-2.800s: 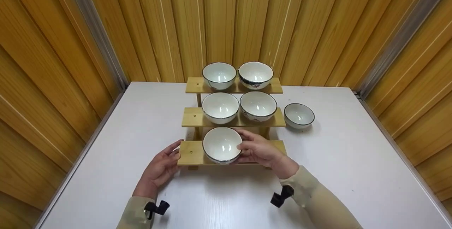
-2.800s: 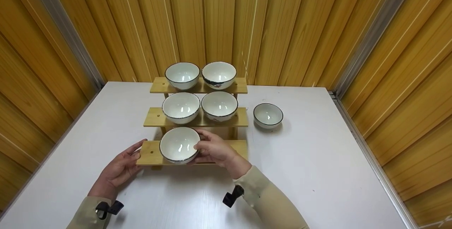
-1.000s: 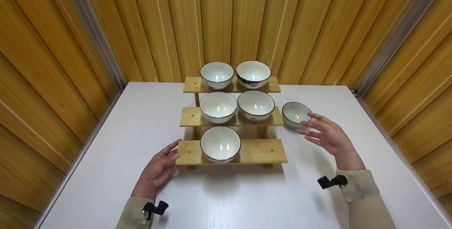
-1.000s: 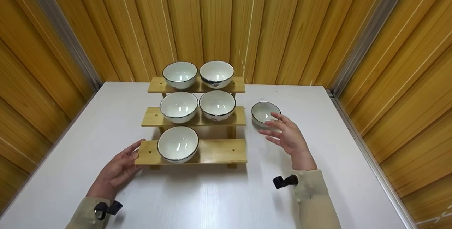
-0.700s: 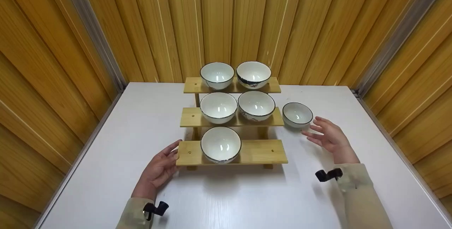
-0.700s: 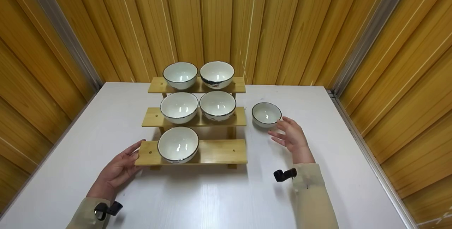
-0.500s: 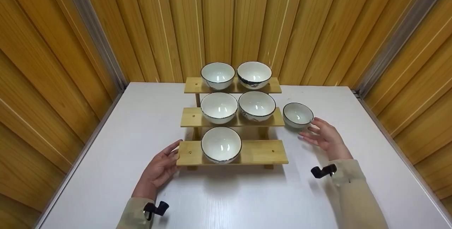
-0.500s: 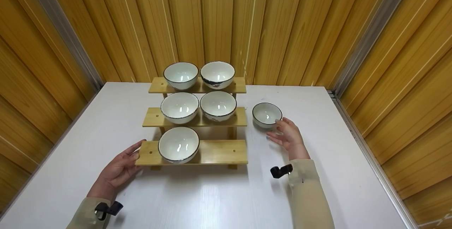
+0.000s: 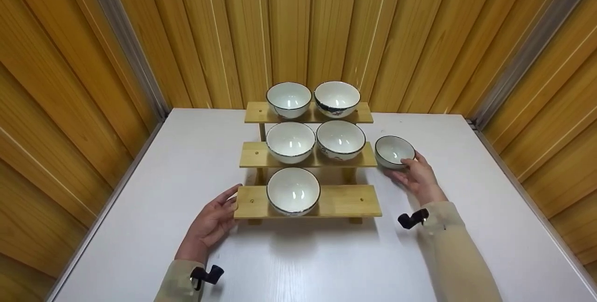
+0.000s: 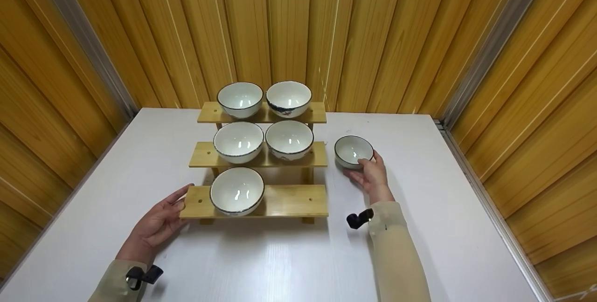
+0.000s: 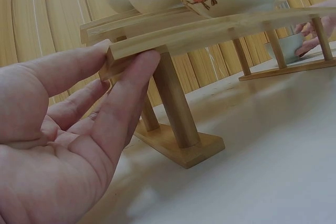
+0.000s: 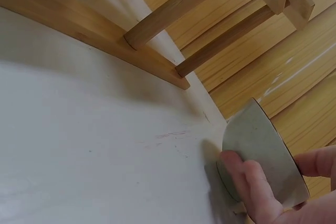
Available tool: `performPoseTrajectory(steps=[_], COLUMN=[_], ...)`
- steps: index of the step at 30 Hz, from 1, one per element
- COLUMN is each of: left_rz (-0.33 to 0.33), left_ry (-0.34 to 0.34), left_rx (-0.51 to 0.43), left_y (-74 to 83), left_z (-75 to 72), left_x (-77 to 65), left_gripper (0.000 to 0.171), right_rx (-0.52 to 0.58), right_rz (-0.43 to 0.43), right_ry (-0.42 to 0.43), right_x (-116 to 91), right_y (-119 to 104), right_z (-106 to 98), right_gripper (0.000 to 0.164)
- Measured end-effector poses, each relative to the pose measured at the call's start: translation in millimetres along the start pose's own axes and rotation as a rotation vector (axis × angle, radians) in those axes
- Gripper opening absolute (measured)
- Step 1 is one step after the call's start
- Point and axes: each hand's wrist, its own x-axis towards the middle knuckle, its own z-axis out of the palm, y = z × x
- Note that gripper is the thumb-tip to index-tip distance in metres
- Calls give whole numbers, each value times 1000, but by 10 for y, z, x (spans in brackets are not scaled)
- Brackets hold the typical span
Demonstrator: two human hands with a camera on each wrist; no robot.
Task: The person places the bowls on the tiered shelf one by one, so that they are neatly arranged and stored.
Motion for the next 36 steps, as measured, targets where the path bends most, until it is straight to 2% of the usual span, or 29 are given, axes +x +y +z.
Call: performPoseTrajectory(steps=[7,13,23,30,36], left_rz=[-30,-30,-9,-2,6], left_ry=[59,50,16,9,-28], left_rx=[-12,-33,-43,-31,-28], left_y=[13,2,3,7,-1], left_z=[16,10,2,-9,-16], left_x=[6,15,-2,-4,-3], left_gripper=[68,54,52,62,64], right_rx=[-23,-37,-66,-138,-176], right_rz=[-16,-16,-52,-107,-135], right_ry=[9,3,-112,-260,-385], right_x=[-42,-140,-509,-870,-1148], right_y=[-12,-30,-208,-308,-304], right_z=[-17,-83,-208,-240,-226], right_gripper=[81,80,78,77,59])
